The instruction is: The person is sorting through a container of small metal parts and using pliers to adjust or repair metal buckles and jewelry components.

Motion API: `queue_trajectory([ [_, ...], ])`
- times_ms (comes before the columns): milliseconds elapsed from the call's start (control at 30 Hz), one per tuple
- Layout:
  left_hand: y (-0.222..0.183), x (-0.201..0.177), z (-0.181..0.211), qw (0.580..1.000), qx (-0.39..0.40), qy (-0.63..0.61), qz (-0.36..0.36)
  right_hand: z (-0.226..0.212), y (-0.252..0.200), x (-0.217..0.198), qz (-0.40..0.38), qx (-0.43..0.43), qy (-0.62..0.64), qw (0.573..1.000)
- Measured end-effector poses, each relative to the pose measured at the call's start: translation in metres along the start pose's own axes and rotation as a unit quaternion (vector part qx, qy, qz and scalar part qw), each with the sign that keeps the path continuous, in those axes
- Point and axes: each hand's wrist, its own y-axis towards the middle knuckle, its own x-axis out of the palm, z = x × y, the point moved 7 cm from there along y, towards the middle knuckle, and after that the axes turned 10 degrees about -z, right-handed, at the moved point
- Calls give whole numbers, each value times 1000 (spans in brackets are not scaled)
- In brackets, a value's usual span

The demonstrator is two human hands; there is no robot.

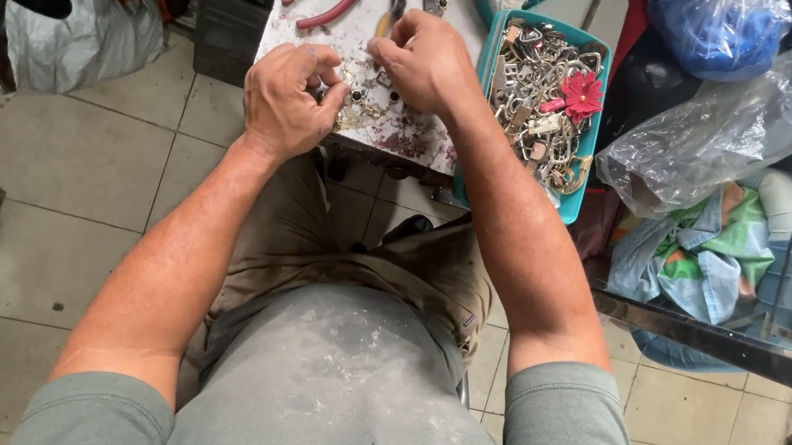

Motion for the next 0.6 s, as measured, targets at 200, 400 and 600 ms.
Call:
queue_trajectory([
  [200, -3, -10, -2, 998, -14, -60, -7, 5, -58, 12, 73, -185, -136, 971],
  [400, -11, -19, -3, 971, -72, -227, -7, 25, -128, 67, 46, -326, -113, 937],
  [600, -30, -14, 2, 935, -179, -307, -12, 30, -113, 81, 102, -374, -22, 921],
])
